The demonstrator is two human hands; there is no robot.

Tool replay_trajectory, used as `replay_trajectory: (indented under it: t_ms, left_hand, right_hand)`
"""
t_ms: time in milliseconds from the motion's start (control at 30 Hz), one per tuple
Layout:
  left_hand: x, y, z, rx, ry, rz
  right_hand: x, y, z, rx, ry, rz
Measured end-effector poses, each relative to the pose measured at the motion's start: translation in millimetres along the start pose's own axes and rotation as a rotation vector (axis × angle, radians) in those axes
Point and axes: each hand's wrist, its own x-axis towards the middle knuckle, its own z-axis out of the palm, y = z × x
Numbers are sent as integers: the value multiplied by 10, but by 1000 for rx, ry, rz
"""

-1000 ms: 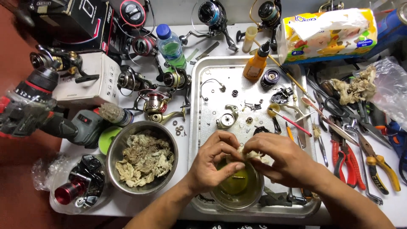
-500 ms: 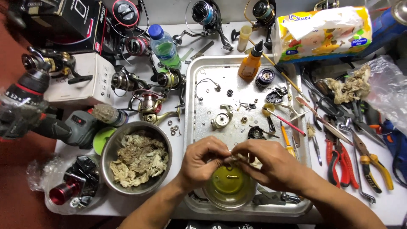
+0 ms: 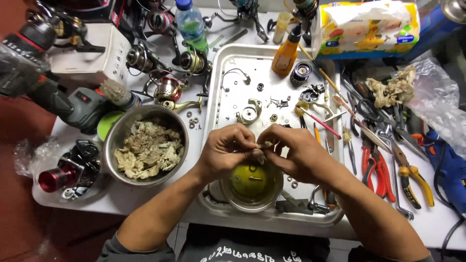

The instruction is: Cleaning and assembling small mechanical components of a fishing reel on an organized tray.

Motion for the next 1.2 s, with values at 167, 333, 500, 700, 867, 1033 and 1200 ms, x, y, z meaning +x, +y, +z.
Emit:
replay_trajectory:
  t_ms: [167, 333, 500, 700, 867, 1033, 1200]
  left_hand:
    - [-84, 14, -14, 37, 63, -62]
    - [-112, -65, -27, -22, 70, -108]
    - [-114, 133, -57, 154, -79, 62]
    - [-102, 155, 20, 229, -178, 320]
    - [-88, 240, -37, 264, -119, 311]
    - [-80, 201, -243, 321, -44, 260]
    - [-43, 194, -279, 407, 170, 191]
  right_hand:
    - [-20, -122, 44, 37, 19, -27]
    - [-72, -10, 101, -38, 91, -38]
    - [-52, -36, 91, -76, 125, -12]
    - [-17, -140, 199, -169, -7, -101]
    - [-42, -127, 88, -158, -6, -71]
    - [53, -125, -173, -110, 49, -47]
    - [229, 65, -74, -181, 42, -91]
